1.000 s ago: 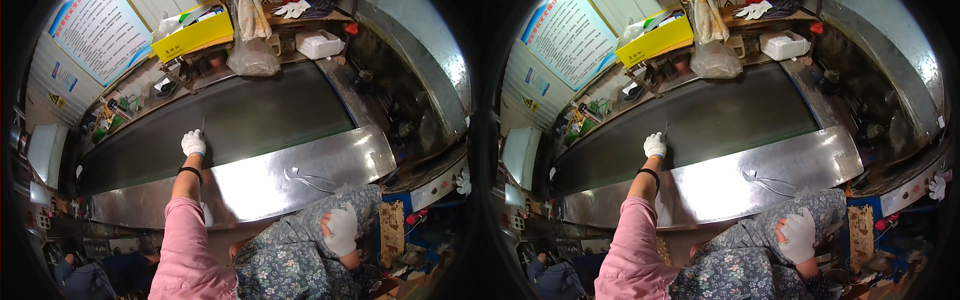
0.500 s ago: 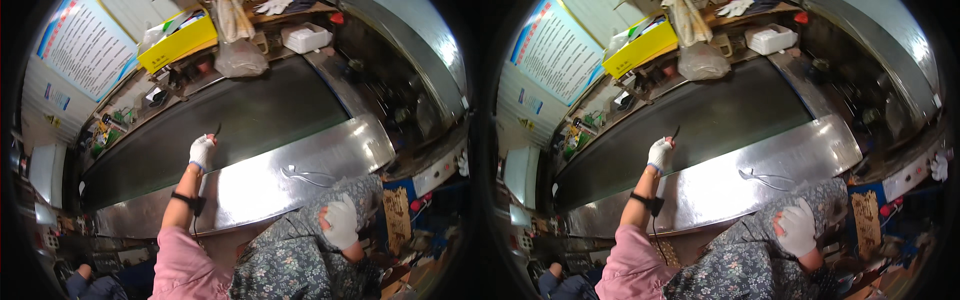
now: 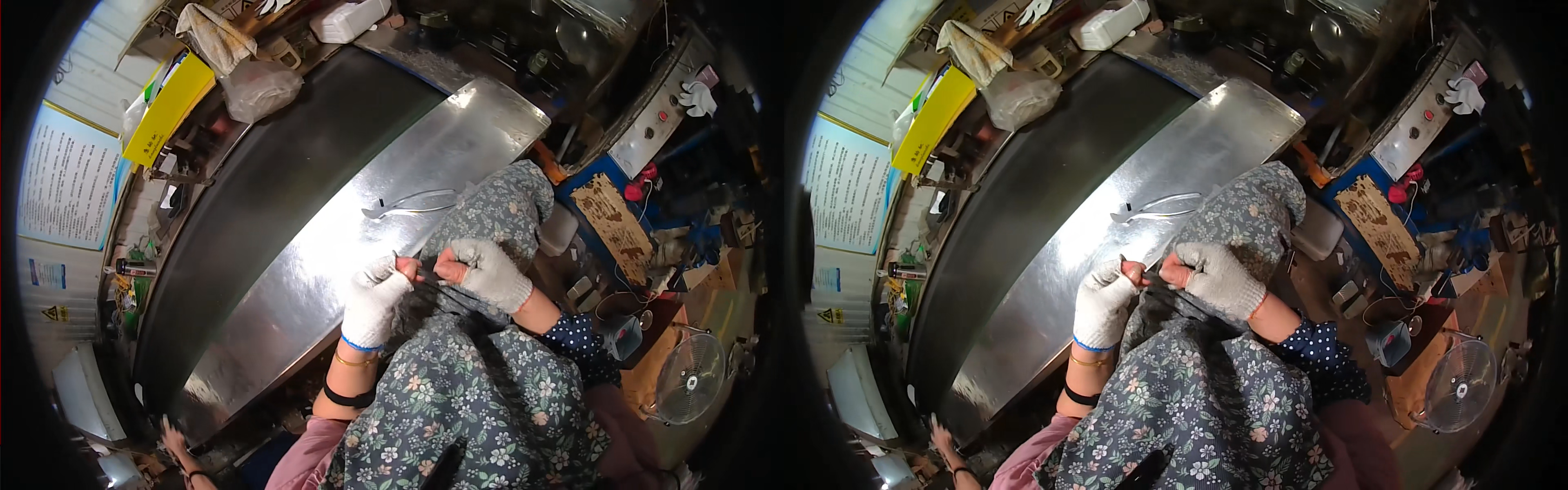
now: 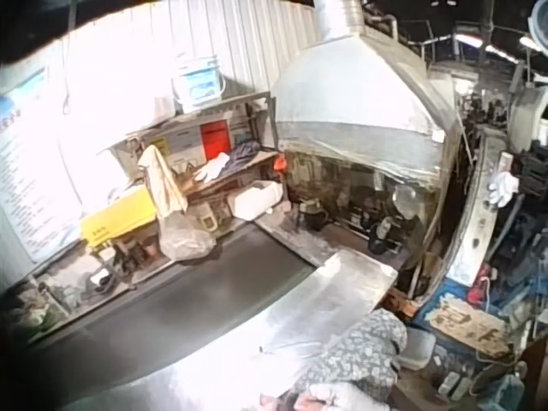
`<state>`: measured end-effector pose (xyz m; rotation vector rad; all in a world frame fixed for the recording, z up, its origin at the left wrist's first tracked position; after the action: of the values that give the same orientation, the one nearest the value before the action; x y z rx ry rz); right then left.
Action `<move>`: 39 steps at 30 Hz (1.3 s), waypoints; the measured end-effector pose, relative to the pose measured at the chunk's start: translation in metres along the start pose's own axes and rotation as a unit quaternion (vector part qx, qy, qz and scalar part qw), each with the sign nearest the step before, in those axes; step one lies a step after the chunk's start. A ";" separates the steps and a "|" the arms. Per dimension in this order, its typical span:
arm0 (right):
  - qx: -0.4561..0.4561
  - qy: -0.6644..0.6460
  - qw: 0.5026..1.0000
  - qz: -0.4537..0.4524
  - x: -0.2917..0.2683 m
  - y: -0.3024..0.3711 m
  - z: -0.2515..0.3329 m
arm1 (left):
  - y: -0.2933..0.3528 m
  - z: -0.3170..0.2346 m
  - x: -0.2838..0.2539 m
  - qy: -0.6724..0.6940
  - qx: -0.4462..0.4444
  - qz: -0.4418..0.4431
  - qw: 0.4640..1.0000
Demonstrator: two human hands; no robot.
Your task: The recorder is assembling shoe components, specifically attaching and inspecting soles and placing them on a conveyor system in a factory setting.
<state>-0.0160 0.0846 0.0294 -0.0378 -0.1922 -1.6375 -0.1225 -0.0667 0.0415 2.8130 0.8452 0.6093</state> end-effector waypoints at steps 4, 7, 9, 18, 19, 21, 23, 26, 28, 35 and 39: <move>-0.031 0.002 0.998 -0.050 -0.005 0.012 0.007 | 0.002 0.012 0.009 0.195 0.013 0.039 0.980; -0.026 0.014 0.999 -0.040 -0.004 0.010 0.001 | 0.012 0.012 0.014 0.126 0.001 0.009 0.992; -0.070 0.051 0.994 -0.061 -0.004 0.008 -0.002 | 0.013 0.010 0.020 -0.001 -0.029 -0.012 1.000; -0.059 0.289 0.956 -0.011 0.007 0.002 -0.016 | 0.017 0.029 -0.013 -0.179 0.034 -0.133 0.974; -0.064 0.294 0.954 -0.001 0.007 0.000 -0.017 | 0.018 0.030 -0.031 -0.166 -0.019 -0.154 0.974; -0.081 0.303 0.950 0.013 0.008 -0.002 -0.021 | 0.012 0.028 -0.069 0.001 0.084 -0.215 0.973; -0.087 0.308 0.947 0.017 0.010 -0.004 -0.026 | 0.002 0.039 -0.130 0.163 0.150 -0.233 0.947; -0.078 0.312 0.947 0.003 0.008 -0.004 -0.021 | 0.004 0.026 -0.187 0.167 0.114 -0.299 0.933; -0.087 0.341 0.936 0.004 0.014 -0.012 -0.019 | 0.032 0.037 -0.266 -0.100 -0.005 -0.373 0.922; -0.108 0.371 0.922 0.007 0.035 -0.032 -0.010 | 0.232 -0.014 -0.455 -0.366 -0.044 -0.740 0.562; -0.105 0.441 0.891 0.013 0.049 -0.043 -0.011 | 0.318 -0.038 -0.530 -0.350 -0.166 -0.764 0.516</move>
<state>-0.0619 0.0378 0.0210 0.5325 0.6803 -1.4921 -0.3831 -0.6244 -0.0255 0.8100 1.9863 -0.5699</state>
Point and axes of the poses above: each hand's wrist, its own y-axis away from the middle knuckle, its own x-axis out of the palm, z = x × y, the point moved 5 cm from there along -y, towards the middle knuckle, and after that the axes turned 12 degrees about z, right-handed, at the moved point
